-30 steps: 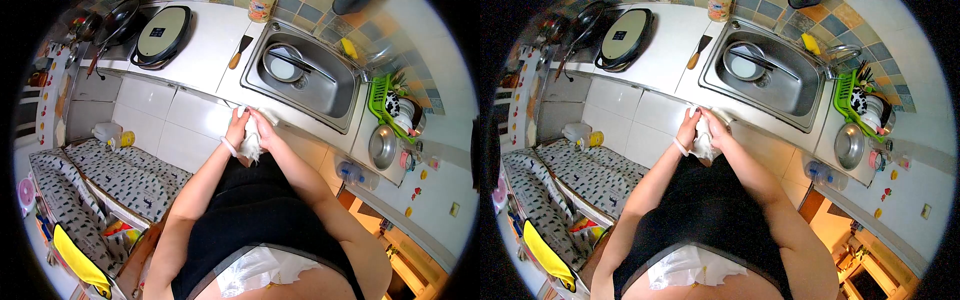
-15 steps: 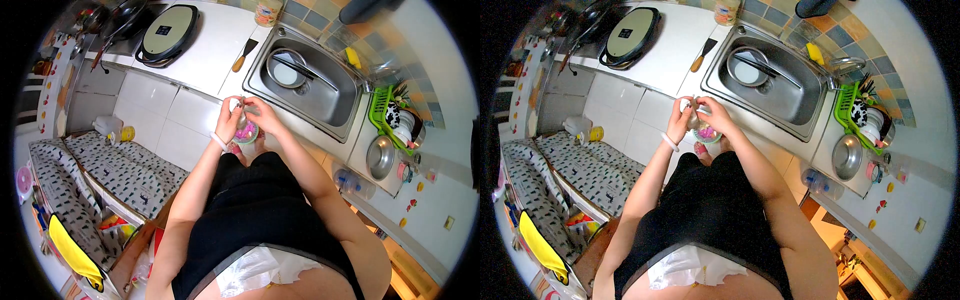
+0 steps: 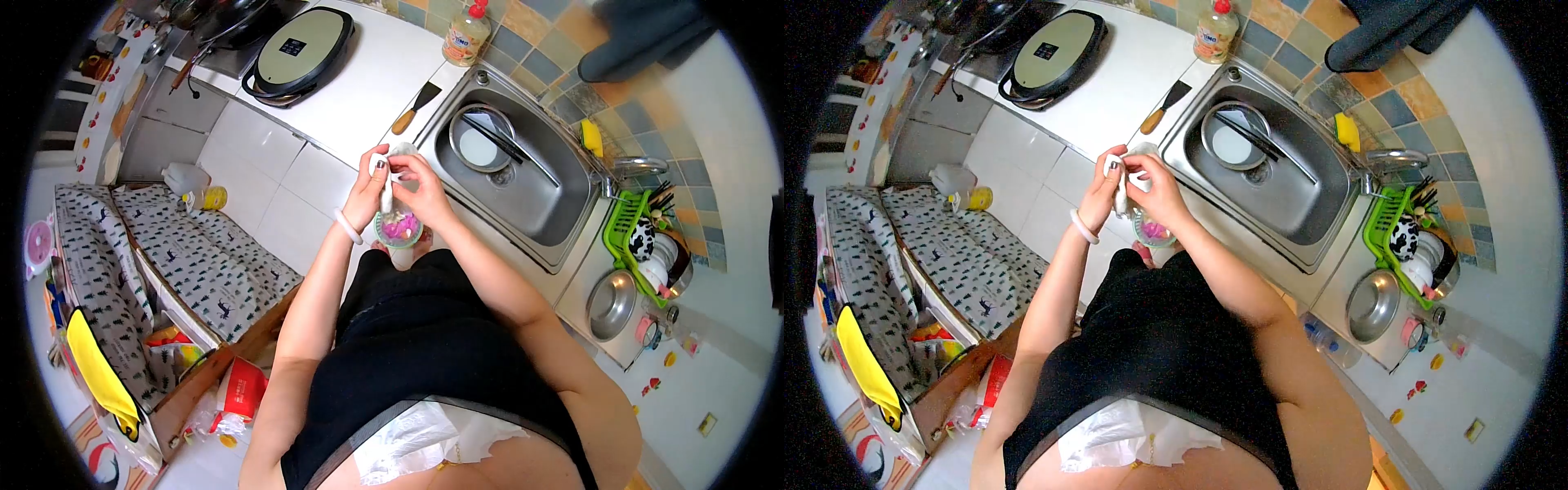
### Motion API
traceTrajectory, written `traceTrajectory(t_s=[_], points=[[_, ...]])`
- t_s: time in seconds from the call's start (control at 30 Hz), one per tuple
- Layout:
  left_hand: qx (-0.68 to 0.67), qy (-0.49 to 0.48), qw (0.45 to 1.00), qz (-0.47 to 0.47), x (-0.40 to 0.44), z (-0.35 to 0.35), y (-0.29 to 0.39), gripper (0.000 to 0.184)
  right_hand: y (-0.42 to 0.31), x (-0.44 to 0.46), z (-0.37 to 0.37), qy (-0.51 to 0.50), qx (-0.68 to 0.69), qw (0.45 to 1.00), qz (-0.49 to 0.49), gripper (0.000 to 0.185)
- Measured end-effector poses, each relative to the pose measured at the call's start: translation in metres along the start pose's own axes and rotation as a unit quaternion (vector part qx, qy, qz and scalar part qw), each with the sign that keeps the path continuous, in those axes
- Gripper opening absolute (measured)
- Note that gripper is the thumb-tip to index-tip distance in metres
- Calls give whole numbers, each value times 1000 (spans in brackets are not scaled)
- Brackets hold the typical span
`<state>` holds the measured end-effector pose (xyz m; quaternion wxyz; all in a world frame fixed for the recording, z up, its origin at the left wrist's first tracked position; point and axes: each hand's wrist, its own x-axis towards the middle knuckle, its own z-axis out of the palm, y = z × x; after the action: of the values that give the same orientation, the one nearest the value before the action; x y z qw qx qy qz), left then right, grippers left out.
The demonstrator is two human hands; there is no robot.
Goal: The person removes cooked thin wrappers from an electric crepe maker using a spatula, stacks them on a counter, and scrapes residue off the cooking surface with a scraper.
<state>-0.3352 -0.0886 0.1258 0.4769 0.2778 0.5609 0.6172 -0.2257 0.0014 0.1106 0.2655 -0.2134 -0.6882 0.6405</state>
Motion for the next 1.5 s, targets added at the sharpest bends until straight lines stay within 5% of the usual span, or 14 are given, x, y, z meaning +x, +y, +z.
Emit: traceTrajectory(t_s=[0.1, 0.2, 0.23, 0.37, 0.47, 0.67, 0.87, 0.97, 1.1, 1.3, 1.5], points=[[55, 14, 998, 21, 11, -2, -11, 36, 7, 3, -6, -23, 200, 962, 186, 25], [258, 57, 957, 120, 19, -7, -26, 33, 27, 14, -15, -140, 207, 942, 226, 23], [343, 77, 922, 161, 20, -9, -29, 32, 19, 15, -17, -138, 182, 951, 208, 18], [297, 71, 952, 38, 13, -23, -13, 29, 9, 37, -44, -173, -20, 975, 137, 20], [352, 13, 935, 38, 15, -42, -8, 28, -3, 49, -53, -196, -10, 980, 40, 25], [465, 23, 877, 121, 25, -72, 22, 37, -8, 75, -42, -312, 23, 934, 171, 24], [453, 17, 875, 169, 38, -140, 43, 28, -21, 95, 6, -262, -56, 950, 159, 44], [397, -31, 901, 172, 45, -180, 53, 20, -12, 113, 34, -236, -166, 948, 138, 34], [279, -88, 955, 56, 53, -233, 65, 19, -10, 130, 76, -163, -239, 946, 146, 22], [360, -114, 925, 47, 65, -297, 63, 20, -11, 140, 116, -38, -362, 928, 85, 23], [518, -215, 827, -46, 63, -335, 54, 31, -37, 137, 122, -91, -328, 899, 275, 27]])
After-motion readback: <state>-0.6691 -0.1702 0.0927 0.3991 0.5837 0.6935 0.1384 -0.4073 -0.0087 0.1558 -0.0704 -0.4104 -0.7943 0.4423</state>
